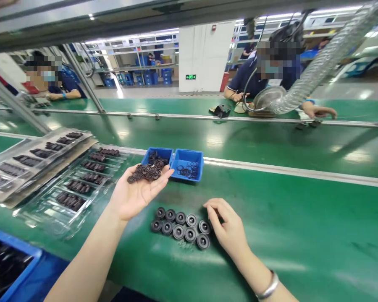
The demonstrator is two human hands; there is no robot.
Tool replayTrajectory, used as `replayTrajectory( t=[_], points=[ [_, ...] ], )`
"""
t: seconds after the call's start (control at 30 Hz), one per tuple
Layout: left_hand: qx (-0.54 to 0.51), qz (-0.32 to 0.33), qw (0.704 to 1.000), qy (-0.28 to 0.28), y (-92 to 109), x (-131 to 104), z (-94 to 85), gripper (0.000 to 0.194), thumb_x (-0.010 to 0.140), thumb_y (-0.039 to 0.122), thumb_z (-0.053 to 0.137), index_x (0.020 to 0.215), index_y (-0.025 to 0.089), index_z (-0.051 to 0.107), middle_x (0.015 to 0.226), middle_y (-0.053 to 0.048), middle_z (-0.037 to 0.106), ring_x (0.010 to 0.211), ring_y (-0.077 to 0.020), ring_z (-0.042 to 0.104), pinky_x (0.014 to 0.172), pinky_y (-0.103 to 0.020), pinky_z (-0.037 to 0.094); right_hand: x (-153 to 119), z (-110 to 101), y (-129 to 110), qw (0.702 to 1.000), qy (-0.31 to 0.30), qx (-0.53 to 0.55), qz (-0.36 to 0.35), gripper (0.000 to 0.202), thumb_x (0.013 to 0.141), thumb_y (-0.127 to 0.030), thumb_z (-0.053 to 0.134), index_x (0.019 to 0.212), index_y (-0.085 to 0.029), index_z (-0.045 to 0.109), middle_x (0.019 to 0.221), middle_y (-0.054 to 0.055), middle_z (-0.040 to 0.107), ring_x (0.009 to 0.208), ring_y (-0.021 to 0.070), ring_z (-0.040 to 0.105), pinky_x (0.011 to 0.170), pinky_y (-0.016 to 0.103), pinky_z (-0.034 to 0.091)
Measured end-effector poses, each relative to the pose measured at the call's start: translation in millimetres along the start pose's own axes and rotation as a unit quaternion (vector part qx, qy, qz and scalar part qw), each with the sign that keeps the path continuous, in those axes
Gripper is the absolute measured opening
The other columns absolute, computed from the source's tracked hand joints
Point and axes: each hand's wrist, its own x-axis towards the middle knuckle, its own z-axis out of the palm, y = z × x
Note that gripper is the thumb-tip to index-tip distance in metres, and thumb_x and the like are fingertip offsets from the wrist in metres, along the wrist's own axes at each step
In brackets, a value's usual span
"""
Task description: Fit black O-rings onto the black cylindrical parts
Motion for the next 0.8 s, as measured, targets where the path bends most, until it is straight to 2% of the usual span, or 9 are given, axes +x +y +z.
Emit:
replayTrajectory(
  t=[0.13, 0.33, 0.57, 0.8],
  points=[
    [-0.011, -0.018, 0.999, 0.026, -11.4, 9.2, -9.0, 0.065, 0.094, 0.038, 0.047, 0.15, 0.007, 0.031, 0.138, -0.02, 0.058, 0.133, -0.0338, 0.051, 0.102, -0.04, 0.053, 0.1, -0.1, -1.3, 1.0, -0.012, 0.016, 0.018, 0.02, 0.101, -0.022, 0.05, 0.085, -0.021, 0.062, 0.094, 0.005, 0.065, 0.091, 0.0196, 0.062, 0.079, 0.03, 0.048],
    [-0.015, 0.007, 0.998, 0.061, -10.6, 12.7, -25.1, 0.058, 0.094, 0.037, 0.05, 0.144, 0.009, 0.041, 0.139, -0.02, 0.057, 0.132, -0.0312, 0.053, 0.105, -0.039, 0.051, 1.0, -0.5, -2.0, 0.999, -0.028, 0.03, 0.027, 0.018, 0.1, -0.02, 0.051, 0.086, -0.021, 0.061, 0.094, 0.005, 0.065, 0.092, 0.0191, 0.062, 0.079, 0.03, 0.047],
    [-0.013, 0.006, 0.996, 0.089, -14.2, 14.5, -27.8, 0.041, 0.093, 0.037, 0.052, 0.125, 0.012, 0.056, 0.138, -0.02, 0.059, 0.131, -0.0316, 0.054, 0.109, -0.041, 0.048, 1.4, -1.4, 0.7, 0.998, -0.036, 0.015, 0.04, 0.017, 0.1, -0.02, 0.051, 0.09, -0.022, 0.063, 0.095, 0.006, 0.065, 0.091, 0.02, 0.062, 0.078, 0.031, 0.048],
    [-0.007, 0.002, 0.996, 0.092, -14.8, 14.9, -27.1, 0.047, 0.093, 0.041, 0.05, 0.13, 0.012, 0.053, 0.135, -0.019, 0.06, 0.131, -0.0302, 0.054, 0.11, -0.04, 0.047, -2.6, -2.5, 4.9, 0.996, -0.047, 0.022, 0.066, 0.016, 0.1, -0.022, 0.051, 0.09, -0.022, 0.064, 0.097, 0.007, 0.064, 0.09, 0.0213, 0.063, 0.078, 0.033, 0.051]
  ],
)
